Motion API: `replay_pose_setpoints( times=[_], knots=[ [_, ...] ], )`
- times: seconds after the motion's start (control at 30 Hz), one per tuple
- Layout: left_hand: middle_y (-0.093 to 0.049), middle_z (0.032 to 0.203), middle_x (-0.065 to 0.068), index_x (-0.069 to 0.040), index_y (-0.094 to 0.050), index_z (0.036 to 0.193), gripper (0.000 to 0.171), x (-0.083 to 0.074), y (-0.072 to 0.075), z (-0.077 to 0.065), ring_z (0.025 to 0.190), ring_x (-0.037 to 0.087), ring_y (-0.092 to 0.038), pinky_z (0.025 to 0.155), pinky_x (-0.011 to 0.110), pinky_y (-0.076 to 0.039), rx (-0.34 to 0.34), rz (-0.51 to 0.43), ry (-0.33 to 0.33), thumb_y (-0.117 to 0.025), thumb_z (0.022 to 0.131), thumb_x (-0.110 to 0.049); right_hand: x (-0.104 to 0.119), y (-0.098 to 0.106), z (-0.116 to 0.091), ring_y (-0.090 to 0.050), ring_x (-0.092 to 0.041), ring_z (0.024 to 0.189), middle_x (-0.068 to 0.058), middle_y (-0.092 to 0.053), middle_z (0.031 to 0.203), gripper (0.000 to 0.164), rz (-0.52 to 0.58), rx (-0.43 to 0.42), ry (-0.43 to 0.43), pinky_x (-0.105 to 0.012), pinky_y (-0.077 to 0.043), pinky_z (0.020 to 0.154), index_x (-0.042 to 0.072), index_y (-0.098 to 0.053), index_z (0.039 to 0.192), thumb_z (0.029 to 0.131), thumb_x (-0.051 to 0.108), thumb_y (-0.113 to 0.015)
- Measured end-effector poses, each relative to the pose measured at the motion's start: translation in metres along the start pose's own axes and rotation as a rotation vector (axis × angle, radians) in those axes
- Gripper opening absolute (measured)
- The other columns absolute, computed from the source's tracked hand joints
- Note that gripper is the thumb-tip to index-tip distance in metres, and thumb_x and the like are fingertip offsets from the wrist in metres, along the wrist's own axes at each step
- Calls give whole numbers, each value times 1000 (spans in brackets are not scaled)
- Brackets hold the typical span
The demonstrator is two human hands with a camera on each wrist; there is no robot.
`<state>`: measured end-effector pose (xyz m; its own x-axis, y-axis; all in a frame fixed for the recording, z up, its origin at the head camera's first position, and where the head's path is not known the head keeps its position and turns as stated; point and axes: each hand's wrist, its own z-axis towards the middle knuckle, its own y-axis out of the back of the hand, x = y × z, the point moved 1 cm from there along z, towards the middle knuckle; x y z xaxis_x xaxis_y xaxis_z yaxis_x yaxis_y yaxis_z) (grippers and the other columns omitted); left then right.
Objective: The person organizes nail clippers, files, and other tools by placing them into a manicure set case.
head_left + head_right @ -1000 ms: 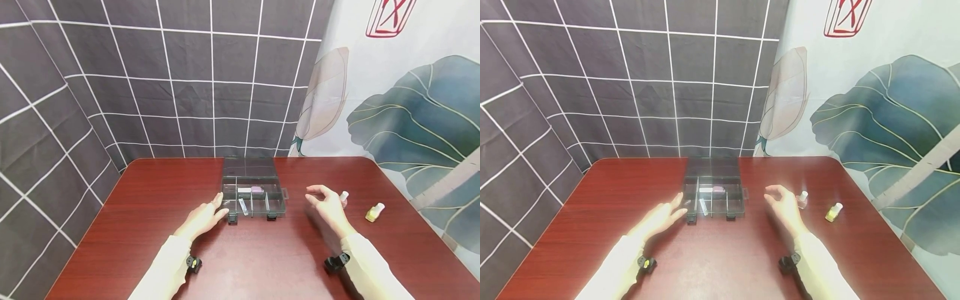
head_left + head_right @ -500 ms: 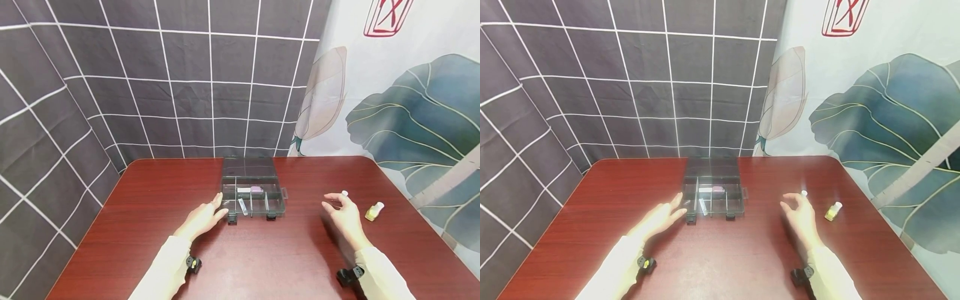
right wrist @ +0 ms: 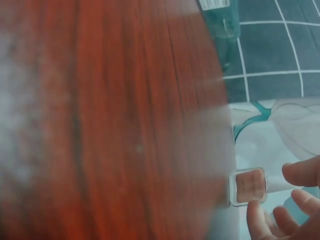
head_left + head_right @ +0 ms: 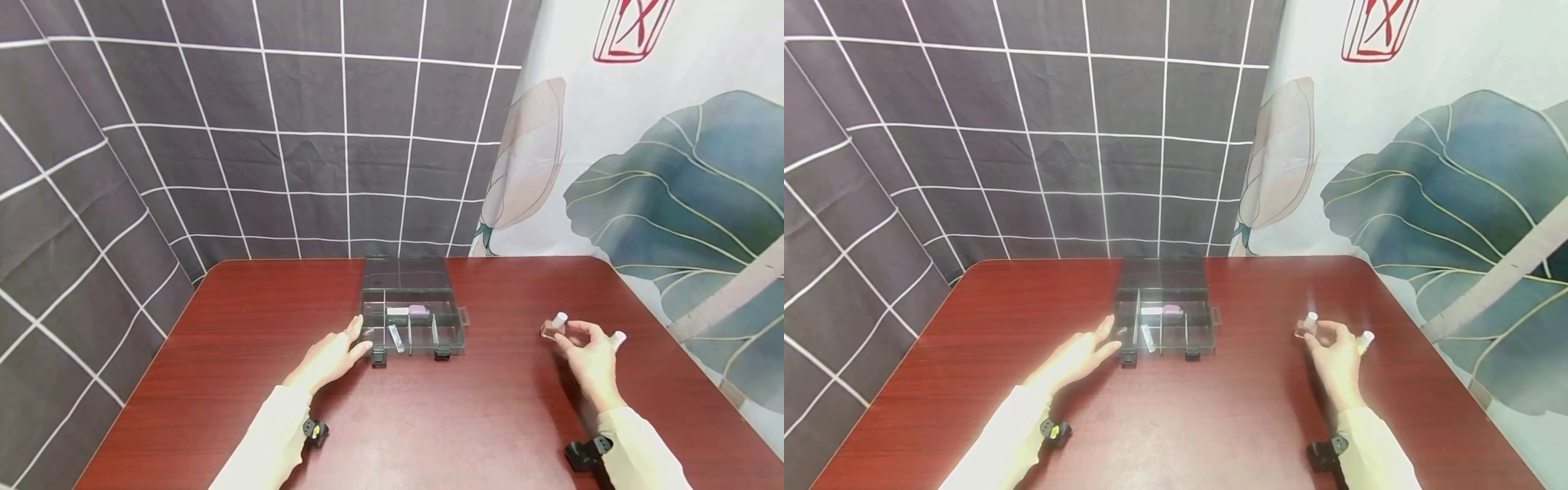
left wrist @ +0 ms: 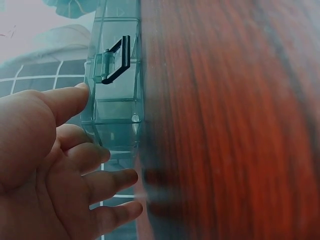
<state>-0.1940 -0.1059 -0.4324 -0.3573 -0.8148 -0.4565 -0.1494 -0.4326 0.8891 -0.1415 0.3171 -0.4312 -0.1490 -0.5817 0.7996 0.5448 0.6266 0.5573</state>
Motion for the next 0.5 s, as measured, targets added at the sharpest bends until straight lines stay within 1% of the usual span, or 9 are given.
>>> replay_pose_setpoints(
  times=[0.1, 0.17, 0.2, 0.23, 0.27, 0.33, 0.37, 0.43, 0.5],
  knots=[
    [-37, 145, 8, -7, -34, 144, 63, 0, 0, -1, 115, 29, -54, 85, 47, -46, -2, 1, -1, -51, 94, -42, -3, -1, 5, -61, -15, 83, -29, -59, 108, 44, -47, 23, 0, -14, -39, 69, -7, -52, 118, 82, 10, -70],
    [-37, 145, 8, -7, -35, 144, 63, 0, 1, 0, 115, 29, -53, 85, 47, -46, -1, 1, -5, -51, 94, -42, -6, -2, 9, -58, -34, 95, -31, -56, 111, 46, -54, 47, -19, -17, -38, 69, -8, -50, 121, 83, 11, -70],
    [-37, 145, 8, -7, -35, 144, 63, 0, 1, 0, 116, 29, -53, 85, 47, -46, 0, 1, -5, -51, 94, -42, -7, -3, 10, -55, -38, 98, -31, -55, 112, 48, -42, 62, -34, -17, -38, 68, -8, -49, 122, 83, 11, -69],
    [-37, 145, 8, -8, -34, 144, 63, 0, 1, 0, 117, 28, -52, 85, 47, -46, 3, 0, -7, -50, 94, -42, -8, -3, 12, -55, -36, 97, -30, -53, 113, 49, -27, 81, -60, -16, -40, 67, -8, -47, 124, 84, 11, -68],
    [-37, 145, 8, -8, -34, 144, 63, 0, 1, 0, 117, 28, -52, 85, 46, -46, 5, -1, -8, -50, 94, -42, -9, -3, 14, -57, -31, 93, -30, -52, 115, 50, 1, 101, -87, -15, -41, 66, -8, -45, 125, 84, 11, -68],
    [-36, 145, 8, -8, -34, 144, 63, 0, 1, 0, 118, 28, -51, 85, 47, -46, 7, -4, -10, -51, 94, -42, -11, -4, 16, -59, -17, 83, -28, -50, 116, 51, 44, 133, -121, -11, -42, 60, -8, -43, 126, 85, 10, -67],
    [-36, 145, 8, -8, -34, 145, 63, 0, 1, 0, 118, 28, -51, 85, 47, -46, 8, -7, -10, -51, 94, -42, -12, -4, 17, -57, -8, 77, -29, -50, 116, 51, 64, 146, -131, -11, -44, 57, -8, -42, 127, 86, 9, -66],
    [-37, 145, 8, -7, -34, 144, 63, 0, 1, 0, 118, 28, -51, 85, 47, -46, 7, -7, -13, -51, 94, -41, -12, -5, 20, -51, 5, 67, -30, -50, 116, 51, 91, 171, -137, -15, -47, 56, -9, -41, 127, 86, 8, -66],
    [-37, 145, 8, -7, -35, 144, 63, 0, 1, 0, 118, 28, -51, 85, 47, -46, 5, -8, -11, -51, 94, -41, -13, -7, 22, -49, 10, 64, -31, -51, 117, 51, 88, 191, -116, -15, -48, 56, -9, -41, 125, 85, 9, -67]
  ],
)
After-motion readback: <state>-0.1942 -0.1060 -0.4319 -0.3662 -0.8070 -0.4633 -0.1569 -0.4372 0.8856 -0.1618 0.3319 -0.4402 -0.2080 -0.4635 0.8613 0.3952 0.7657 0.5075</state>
